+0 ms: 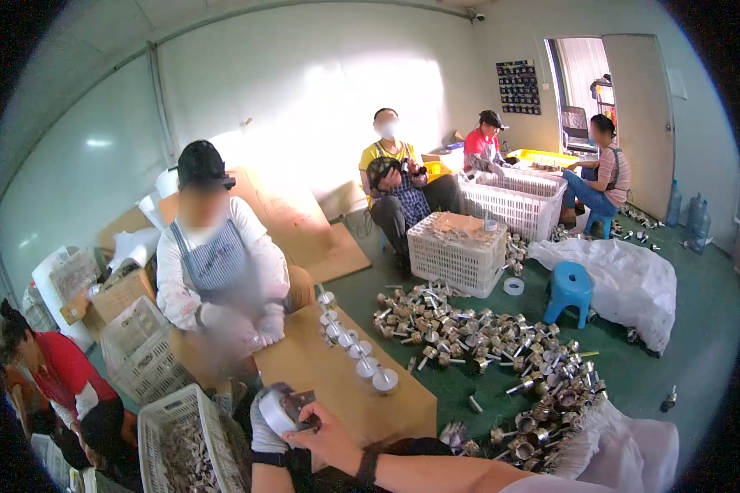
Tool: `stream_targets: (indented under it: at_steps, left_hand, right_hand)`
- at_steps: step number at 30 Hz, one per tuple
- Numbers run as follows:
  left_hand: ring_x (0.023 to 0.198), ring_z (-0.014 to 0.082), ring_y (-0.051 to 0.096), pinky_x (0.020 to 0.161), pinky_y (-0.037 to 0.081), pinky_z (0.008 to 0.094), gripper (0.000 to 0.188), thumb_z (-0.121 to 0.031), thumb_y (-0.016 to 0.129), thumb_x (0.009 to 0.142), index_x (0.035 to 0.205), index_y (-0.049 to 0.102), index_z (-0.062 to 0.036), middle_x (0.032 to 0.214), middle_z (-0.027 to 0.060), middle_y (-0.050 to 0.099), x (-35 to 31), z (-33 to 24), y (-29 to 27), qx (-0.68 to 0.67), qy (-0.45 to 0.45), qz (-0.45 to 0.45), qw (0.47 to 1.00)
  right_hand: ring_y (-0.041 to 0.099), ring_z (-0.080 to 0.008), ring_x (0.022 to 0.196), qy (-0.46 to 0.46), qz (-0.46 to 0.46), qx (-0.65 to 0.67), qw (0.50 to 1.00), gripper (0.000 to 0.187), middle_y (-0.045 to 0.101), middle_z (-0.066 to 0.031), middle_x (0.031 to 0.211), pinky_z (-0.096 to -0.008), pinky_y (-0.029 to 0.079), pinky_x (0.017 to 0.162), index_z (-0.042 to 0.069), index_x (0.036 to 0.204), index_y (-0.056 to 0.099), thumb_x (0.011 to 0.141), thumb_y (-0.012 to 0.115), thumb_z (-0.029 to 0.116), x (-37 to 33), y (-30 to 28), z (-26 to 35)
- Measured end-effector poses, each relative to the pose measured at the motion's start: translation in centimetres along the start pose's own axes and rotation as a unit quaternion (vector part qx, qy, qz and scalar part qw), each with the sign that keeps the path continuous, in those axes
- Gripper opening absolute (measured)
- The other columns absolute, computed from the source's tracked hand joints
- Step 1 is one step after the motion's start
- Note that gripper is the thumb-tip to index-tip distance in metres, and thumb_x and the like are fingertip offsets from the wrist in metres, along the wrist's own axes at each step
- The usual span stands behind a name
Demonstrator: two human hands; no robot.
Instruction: The recorder is assembling small metal hardware components (door handles or locks) and placing them on a cardboard box, working alongside several other people in a factory setting.
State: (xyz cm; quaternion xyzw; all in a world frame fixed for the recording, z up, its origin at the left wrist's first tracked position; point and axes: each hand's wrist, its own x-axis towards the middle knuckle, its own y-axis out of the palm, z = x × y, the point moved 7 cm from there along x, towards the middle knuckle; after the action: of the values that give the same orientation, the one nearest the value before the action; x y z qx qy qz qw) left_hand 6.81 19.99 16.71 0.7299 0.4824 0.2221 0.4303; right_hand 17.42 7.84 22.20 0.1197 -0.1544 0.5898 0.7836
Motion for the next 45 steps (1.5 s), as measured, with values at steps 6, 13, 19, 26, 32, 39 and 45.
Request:
stream_targets:
  at_steps: [6,13,19,26,32,39,45]
  left_hand:
    - [0.08,0.0267,0.061,0.077,0.049,0.0373,0.028,-0.022,0.047,0.081,0.089,0.062,0.0001,0.084,0.0137,0.065,0.7,-0.8,-0.4,-0.008,0.021,-0.005,1.0]
    - [0.084,0.025,0.06,0.081,0.046,0.0347,0.028,-0.026,0.049,0.084,0.092,0.06,-0.0015,0.088,0.0117,0.064,1.0,-1.6,-4.0,0.117,0.106,0.016,0.987]
    - [0.08,0.0233,0.06,0.077,0.048,0.0351,0.02,-0.023,0.052,0.083,0.088,0.061,-0.0053,0.085,0.009,0.065,-1.7,-0.4,1.8,0.019,0.053,0.01,0.998]
    - [0.08,0.0248,0.061,0.077,0.049,0.0353,0.025,-0.023,0.048,0.083,0.088,0.062,-0.0019,0.083,0.0112,0.065,-0.6,-1.9,-1.6,0.04,0.045,-0.013,0.998]
    - [0.075,0.0265,0.061,0.072,0.05,0.0357,0.025,-0.018,0.046,0.082,0.085,0.063,0.0014,0.082,0.0147,0.065,0.5,-0.4,-1.0,-0.015,0.019,0.004,1.0]
    - [0.076,0.0266,0.061,0.072,0.049,0.0359,0.026,-0.019,0.046,0.082,0.087,0.062,0.0013,0.081,0.0136,0.065,-0.1,-0.4,-0.6,-0.021,0.029,-0.023,0.999]
    - [0.077,0.0251,0.06,0.071,0.049,0.0342,0.028,-0.021,0.044,0.086,0.092,0.061,0.0006,0.085,0.0127,0.064,0.6,-0.8,-2.1,0.109,0.07,0.01,0.992]
  right_hand:
    - [0.05,-0.0113,0.076,0.023,-0.006,0.013,1.0,0.038,0.053,0.0001,0.08,-0.0248,0.042,0.071,0.009,0.086,0.051,0.067,0.079,0.027,0.2,0.5,0.0]
    - [0.044,-0.0078,0.079,0.007,0.003,0.057,0.998,0.037,0.047,0.0027,0.081,-0.022,0.038,0.071,0.01,0.085,0.049,0.067,0.08,0.023,0.1,1.5,0.2]
    - [0.049,-0.0139,0.08,0.07,0.028,0.039,0.996,0.036,0.049,-0.0038,0.081,-0.0265,0.041,0.074,0.007,0.086,0.047,0.071,0.076,0.023,-0.2,0.8,0.1]
    - [0.044,-0.007,0.076,-0.004,0.003,0.029,1.0,0.037,0.046,0.0038,0.08,-0.0218,0.039,0.068,0.009,0.087,0.048,0.07,0.078,0.021,-0.4,2.3,0.4]
    - [0.045,-0.0044,0.073,0.066,0.016,0.07,0.995,0.037,0.046,0.0037,0.078,-0.0182,0.04,0.064,0.009,0.086,0.047,0.069,0.079,0.014,-0.3,1.5,-0.5]
    - [0.046,-0.0058,0.075,0.071,0.008,0.047,0.996,0.037,0.047,0.0035,0.08,-0.0207,0.041,0.066,0.01,0.086,0.046,0.069,0.079,0.016,-0.3,1.2,-1.1]
    - [0.047,-0.0079,0.079,0.056,0.009,0.033,0.998,0.037,0.049,0.0018,0.084,-0.0227,0.042,0.07,0.01,0.086,0.046,0.068,0.078,0.014,-0.3,1.3,-0.7]
